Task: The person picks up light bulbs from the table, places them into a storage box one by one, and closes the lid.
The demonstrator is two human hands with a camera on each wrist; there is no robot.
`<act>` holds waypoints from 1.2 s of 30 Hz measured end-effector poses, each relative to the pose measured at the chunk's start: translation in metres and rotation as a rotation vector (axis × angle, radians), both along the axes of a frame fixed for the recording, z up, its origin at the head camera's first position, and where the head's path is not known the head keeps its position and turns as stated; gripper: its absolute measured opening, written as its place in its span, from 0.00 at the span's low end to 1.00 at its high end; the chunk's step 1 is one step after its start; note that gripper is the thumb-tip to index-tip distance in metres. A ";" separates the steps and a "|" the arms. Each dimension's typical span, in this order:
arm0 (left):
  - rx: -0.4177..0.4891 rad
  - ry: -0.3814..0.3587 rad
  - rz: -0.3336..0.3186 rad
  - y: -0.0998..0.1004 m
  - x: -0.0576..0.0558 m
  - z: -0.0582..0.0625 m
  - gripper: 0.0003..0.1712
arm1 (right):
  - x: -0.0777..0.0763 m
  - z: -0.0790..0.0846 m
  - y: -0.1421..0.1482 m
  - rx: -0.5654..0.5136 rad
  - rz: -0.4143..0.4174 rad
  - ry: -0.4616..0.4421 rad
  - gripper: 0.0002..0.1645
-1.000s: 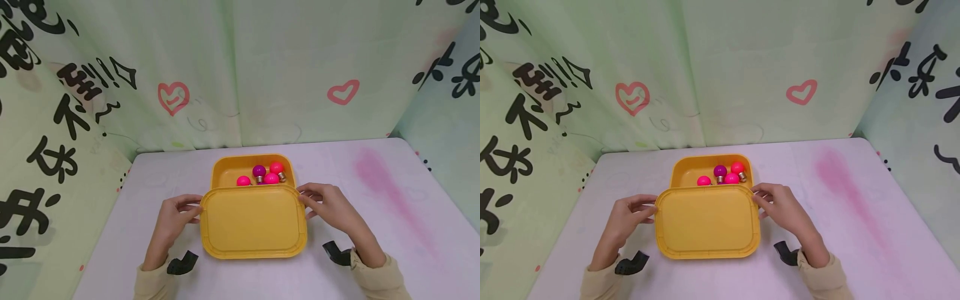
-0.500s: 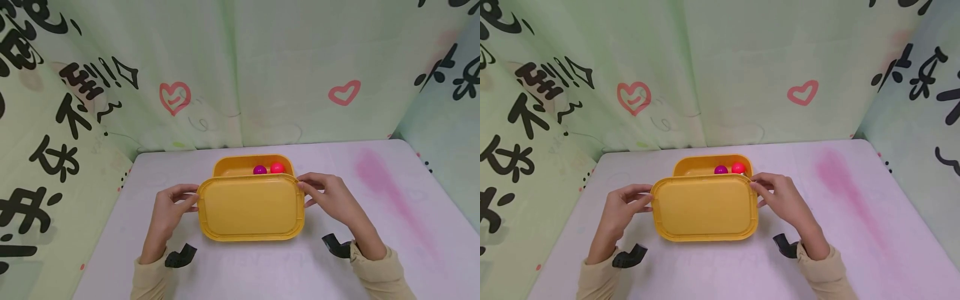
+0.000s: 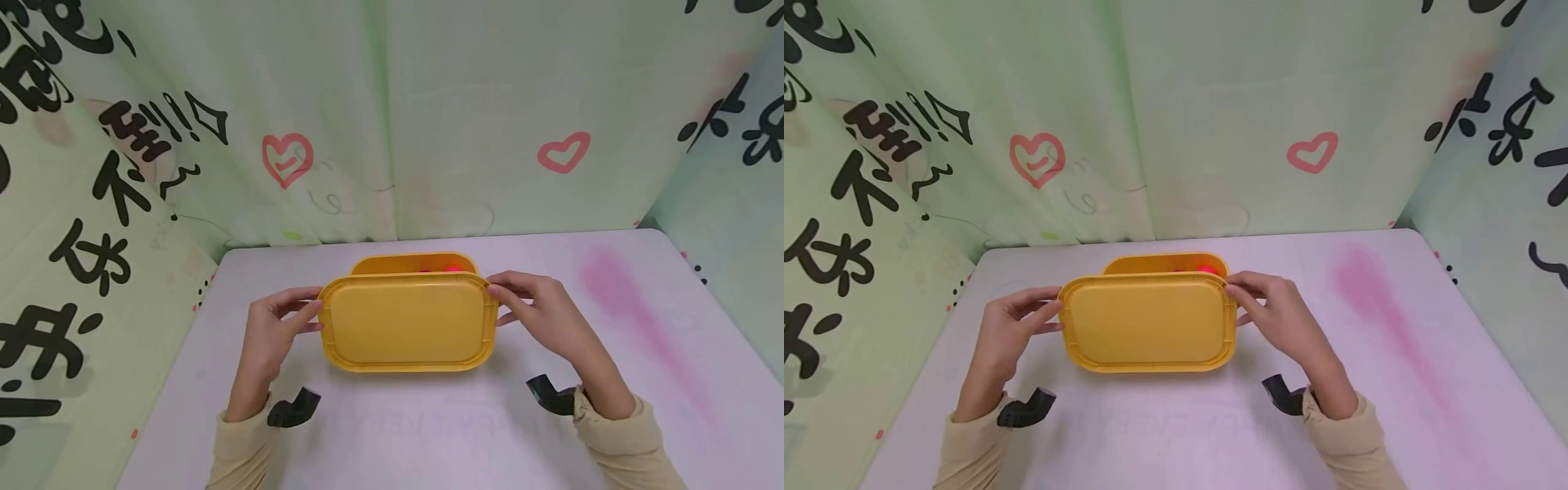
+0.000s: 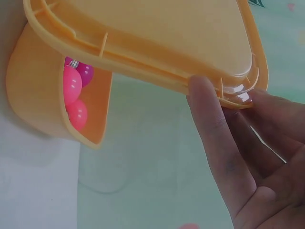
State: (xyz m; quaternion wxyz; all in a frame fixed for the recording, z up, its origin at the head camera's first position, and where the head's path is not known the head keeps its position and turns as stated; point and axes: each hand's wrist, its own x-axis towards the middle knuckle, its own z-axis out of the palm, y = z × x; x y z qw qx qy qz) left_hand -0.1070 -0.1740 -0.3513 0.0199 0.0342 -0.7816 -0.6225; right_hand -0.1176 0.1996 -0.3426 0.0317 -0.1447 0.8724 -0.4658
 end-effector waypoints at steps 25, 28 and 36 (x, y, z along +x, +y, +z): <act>0.070 0.111 0.032 0.001 -0.002 0.010 0.20 | 0.001 0.017 -0.002 -0.008 -0.075 0.074 0.19; 0.061 0.117 0.039 0.002 -0.002 0.011 0.20 | 0.001 0.018 -0.002 -0.014 -0.086 0.098 0.18; 0.085 0.111 0.046 0.002 -0.006 0.007 0.20 | 0.000 0.015 -0.001 -0.058 -0.085 0.121 0.15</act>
